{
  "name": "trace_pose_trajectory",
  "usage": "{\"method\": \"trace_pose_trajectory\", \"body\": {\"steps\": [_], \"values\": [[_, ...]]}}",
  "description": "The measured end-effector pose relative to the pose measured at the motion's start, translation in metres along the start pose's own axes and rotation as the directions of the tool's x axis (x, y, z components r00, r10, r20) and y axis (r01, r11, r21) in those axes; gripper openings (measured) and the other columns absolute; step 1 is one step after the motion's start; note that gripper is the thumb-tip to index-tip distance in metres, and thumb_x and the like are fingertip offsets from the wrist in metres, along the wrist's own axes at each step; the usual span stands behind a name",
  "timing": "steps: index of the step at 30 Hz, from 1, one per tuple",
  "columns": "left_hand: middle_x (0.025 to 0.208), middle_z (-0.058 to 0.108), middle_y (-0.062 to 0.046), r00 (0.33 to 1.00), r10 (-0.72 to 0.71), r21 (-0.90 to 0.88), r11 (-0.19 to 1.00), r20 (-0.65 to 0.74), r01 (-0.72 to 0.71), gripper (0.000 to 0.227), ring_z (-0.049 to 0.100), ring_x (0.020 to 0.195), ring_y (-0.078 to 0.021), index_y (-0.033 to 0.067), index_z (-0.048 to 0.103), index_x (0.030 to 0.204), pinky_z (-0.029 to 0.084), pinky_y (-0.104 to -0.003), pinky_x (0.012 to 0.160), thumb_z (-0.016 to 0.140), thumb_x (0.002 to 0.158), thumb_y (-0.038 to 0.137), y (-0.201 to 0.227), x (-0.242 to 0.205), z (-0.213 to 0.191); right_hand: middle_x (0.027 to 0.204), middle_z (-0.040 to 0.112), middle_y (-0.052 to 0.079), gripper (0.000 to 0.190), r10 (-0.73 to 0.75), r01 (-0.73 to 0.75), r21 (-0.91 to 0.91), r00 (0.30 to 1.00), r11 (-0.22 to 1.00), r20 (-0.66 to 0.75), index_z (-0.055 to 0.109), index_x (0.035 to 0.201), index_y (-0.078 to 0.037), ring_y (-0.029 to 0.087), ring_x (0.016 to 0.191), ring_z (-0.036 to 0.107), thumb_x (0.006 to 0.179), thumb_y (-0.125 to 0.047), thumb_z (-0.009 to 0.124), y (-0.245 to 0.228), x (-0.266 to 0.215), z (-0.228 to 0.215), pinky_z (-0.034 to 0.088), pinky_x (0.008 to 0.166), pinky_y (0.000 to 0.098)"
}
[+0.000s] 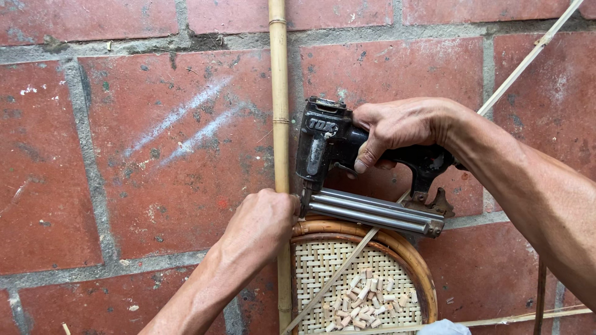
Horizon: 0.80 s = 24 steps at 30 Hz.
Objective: The person attaches small bamboo pieces to the rim of a woven basket using a pneumatic nail gun. They repeatedly pick up pieces, position them along the edge, and fire the nail gun to secure them.
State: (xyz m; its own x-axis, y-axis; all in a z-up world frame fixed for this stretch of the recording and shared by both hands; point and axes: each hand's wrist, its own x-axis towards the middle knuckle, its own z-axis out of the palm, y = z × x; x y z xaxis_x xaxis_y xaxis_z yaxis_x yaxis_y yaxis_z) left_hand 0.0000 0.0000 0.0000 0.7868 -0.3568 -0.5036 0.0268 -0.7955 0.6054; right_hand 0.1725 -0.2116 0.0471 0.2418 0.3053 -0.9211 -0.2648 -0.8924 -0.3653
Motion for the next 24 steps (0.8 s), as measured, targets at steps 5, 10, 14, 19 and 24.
{"method": "trace_pose_trajectory", "body": {"steps": [5,10,14,19,24], "values": [[0.076,0.070,-0.027,1.000,-0.016,-0.011,1.000,0.006,0.016,0.013,0.073,0.077,-0.0423,0.0028,0.075,0.088,0.059,-0.052,0.069,0.064,0.085,0.009,0.003,0.000,-0.003,0.066,0.067,0.008,0.045,0.021,-0.020,-0.064,1.000,0.998,0.014,0.065,0.094,-0.004,0.018,0.052,0.058,0.062,-0.022,0.091,0.001,0.001,-0.002,0.046,0.047,0.0324],[0.076,0.070,-0.026,1.000,-0.012,-0.024,1.000,-0.001,0.012,0.013,0.074,0.076,-0.0410,0.0039,0.075,0.088,0.060,-0.051,0.069,0.064,0.085,0.010,0.006,-0.002,-0.004,0.068,0.067,0.008,0.045,-0.027,0.032,-0.085,0.998,0.996,0.059,0.068,0.095,0.002,0.016,0.053,0.058,0.063,-0.022,0.088,0.003,0.001,-0.003,0.045,0.047,0.0316],[0.078,0.072,-0.023,1.000,-0.006,-0.089,0.996,-0.002,0.006,0.017,0.074,0.074,-0.0388,0.0076,0.077,0.093,0.059,-0.049,0.068,0.064,0.089,0.016,0.006,-0.004,-0.006,0.078,0.068,0.010,0.054,0.077,-0.082,-0.035,0.989,0.996,-0.127,0.063,0.110,-0.007,0.018,0.061,0.063,0.064,-0.022,0.087,0.028,-0.031,-0.016,0.051,0.051,0.0332],[0.088,0.070,-0.006,0.995,-0.090,-0.093,0.992,-0.046,0.085,0.028,0.068,0.079,-0.0237,0.0214,0.076,0.120,0.056,-0.037,0.066,0.065,0.095,0.024,-0.009,-0.039,-0.023,0.094,0.077,0.025,0.073,-0.112,0.218,0.387,0.954,0.896,-0.277,0.056,0.129,0.002,0.023,0.071,0.072,0.065,-0.006,0.090,0.174,-0.104,-0.048,0.058,0.060,0.0357],[0.077,0.064,-0.007,0.888,0.283,0.002,0.953,-0.361,-0.303,0.012,0.067,0.074,-0.0247,0.0099,0.072,0.085,0.058,-0.037,0.059,0.068,0.077,0.002,0.018,-0.073,0.039,0.101,0.073,0.029,0.069,-0.097,0.251,0.582,0.954,0.773,-0.283,0.056,0.137,0.002,0.022,0.051,0.061,0.074,-0.007,0.082,0.343,-0.130,-0.040,0.053,0.045,0.0353]]}}
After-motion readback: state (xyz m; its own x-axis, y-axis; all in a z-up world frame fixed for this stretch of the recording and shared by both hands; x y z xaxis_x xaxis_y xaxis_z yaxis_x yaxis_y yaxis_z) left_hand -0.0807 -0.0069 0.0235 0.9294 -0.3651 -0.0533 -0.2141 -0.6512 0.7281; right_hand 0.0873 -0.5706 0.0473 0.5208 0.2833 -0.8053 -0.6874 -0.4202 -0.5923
